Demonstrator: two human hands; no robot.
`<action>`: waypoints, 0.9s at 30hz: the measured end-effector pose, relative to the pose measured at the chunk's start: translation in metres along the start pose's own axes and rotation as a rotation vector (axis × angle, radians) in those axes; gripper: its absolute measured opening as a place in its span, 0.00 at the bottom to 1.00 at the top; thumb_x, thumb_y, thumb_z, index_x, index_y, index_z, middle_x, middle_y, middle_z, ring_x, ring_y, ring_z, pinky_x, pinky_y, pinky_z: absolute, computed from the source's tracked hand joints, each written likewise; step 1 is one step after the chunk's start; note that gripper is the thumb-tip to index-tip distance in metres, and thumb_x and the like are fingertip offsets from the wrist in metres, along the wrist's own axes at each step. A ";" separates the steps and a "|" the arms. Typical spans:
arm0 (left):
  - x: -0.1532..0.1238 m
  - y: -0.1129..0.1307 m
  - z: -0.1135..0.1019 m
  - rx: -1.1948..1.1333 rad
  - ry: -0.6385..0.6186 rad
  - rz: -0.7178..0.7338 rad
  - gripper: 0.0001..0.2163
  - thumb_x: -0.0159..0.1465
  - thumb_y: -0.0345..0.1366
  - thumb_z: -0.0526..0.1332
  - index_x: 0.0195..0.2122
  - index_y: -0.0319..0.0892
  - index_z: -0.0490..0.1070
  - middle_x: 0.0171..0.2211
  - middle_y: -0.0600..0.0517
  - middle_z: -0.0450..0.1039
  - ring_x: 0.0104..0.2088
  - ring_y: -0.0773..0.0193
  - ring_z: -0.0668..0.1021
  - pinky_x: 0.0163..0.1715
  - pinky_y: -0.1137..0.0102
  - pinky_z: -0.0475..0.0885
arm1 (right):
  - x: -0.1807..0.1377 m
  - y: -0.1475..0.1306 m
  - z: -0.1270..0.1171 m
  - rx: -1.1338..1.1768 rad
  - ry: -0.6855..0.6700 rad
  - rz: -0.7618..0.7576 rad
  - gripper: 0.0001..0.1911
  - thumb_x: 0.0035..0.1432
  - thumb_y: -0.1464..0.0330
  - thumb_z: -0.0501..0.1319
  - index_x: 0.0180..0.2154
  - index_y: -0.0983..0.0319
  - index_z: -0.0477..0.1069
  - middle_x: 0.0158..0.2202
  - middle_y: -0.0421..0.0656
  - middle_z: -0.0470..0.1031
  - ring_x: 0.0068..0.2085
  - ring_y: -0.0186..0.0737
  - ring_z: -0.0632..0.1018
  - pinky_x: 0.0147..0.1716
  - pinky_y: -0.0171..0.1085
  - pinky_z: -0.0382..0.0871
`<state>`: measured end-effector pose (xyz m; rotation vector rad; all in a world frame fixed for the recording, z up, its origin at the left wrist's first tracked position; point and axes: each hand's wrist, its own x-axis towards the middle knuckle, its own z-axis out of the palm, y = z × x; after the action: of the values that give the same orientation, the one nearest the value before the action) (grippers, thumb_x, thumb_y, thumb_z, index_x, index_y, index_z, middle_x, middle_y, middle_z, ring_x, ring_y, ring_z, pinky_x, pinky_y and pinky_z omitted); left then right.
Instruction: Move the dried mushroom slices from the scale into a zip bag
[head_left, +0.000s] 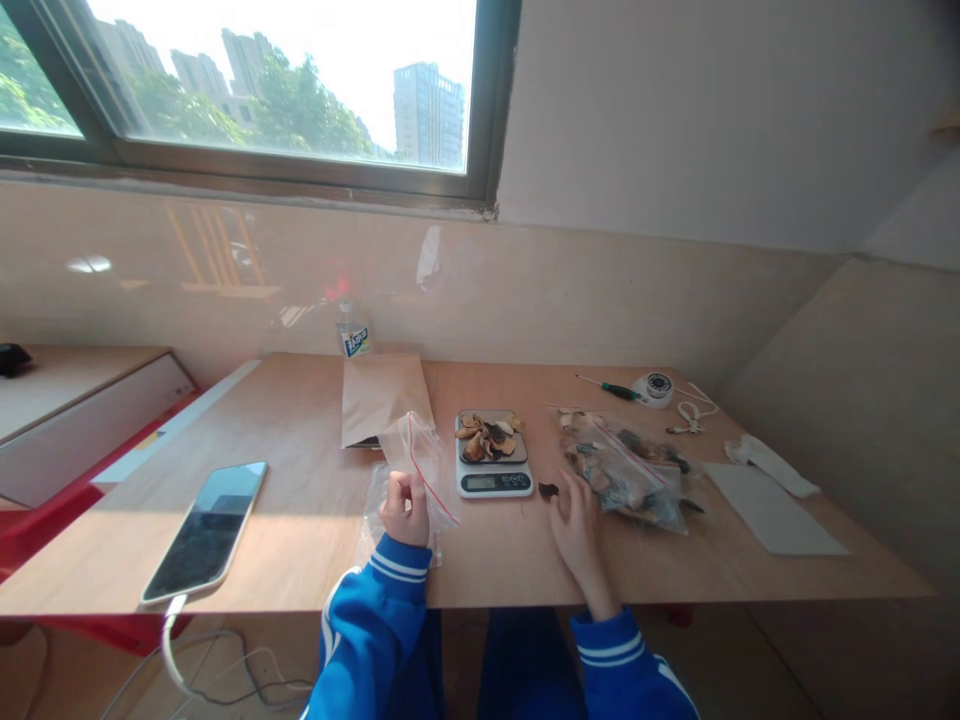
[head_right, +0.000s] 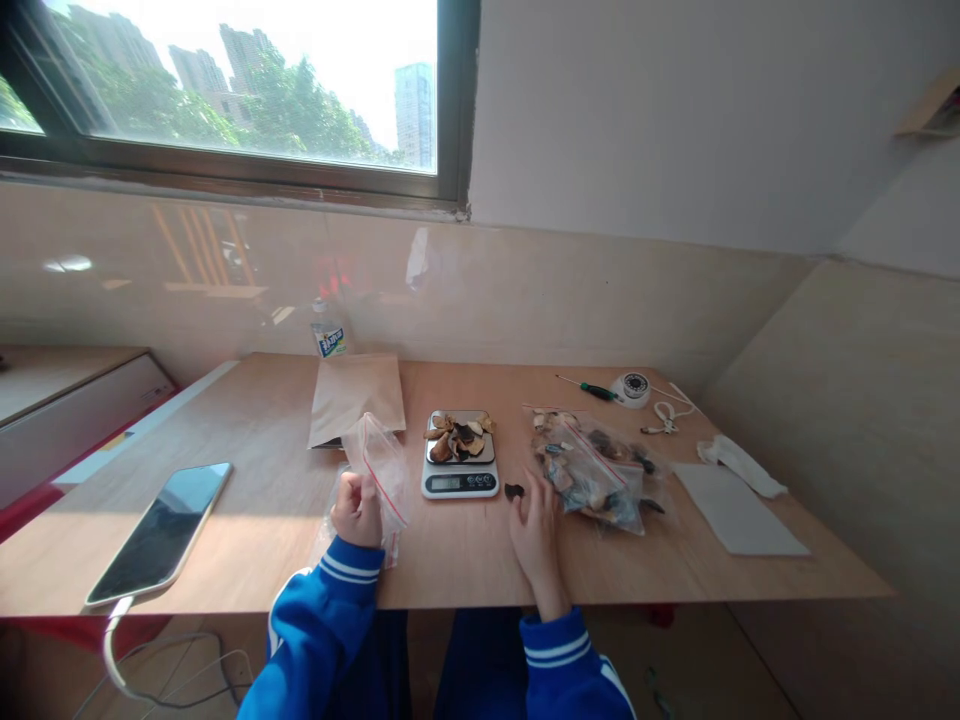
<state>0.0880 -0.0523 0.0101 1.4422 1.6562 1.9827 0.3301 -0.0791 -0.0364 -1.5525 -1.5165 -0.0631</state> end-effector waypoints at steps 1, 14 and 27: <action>-0.001 0.001 0.000 -0.002 0.010 -0.015 0.12 0.61 0.41 0.54 0.23 0.43 0.58 0.15 0.61 0.55 0.16 0.72 0.62 0.20 0.76 0.59 | 0.001 -0.001 -0.001 -0.006 0.020 0.001 0.20 0.60 0.69 0.49 0.54 0.62 0.62 0.49 0.52 0.67 0.51 0.48 0.68 0.49 0.51 0.64; 0.002 -0.009 -0.002 0.005 -0.046 -0.026 0.13 0.60 0.42 0.54 0.22 0.43 0.58 0.13 0.60 0.55 0.15 0.72 0.61 0.19 0.76 0.58 | 0.005 -0.029 -0.019 -0.001 -0.015 -0.012 0.14 0.62 0.70 0.48 0.42 0.60 0.71 0.40 0.47 0.70 0.44 0.45 0.71 0.46 0.46 0.65; -0.001 -0.001 -0.001 -0.012 -0.022 -0.067 0.14 0.62 0.43 0.52 0.22 0.44 0.55 0.14 0.60 0.55 0.16 0.71 0.61 0.21 0.74 0.58 | 0.005 -0.030 -0.019 0.019 -0.019 0.017 0.15 0.62 0.71 0.47 0.41 0.60 0.71 0.39 0.47 0.71 0.43 0.44 0.71 0.45 0.45 0.66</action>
<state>0.0880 -0.0533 0.0087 1.3808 1.6581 1.9316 0.3181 -0.0931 -0.0057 -1.5549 -1.5143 -0.0240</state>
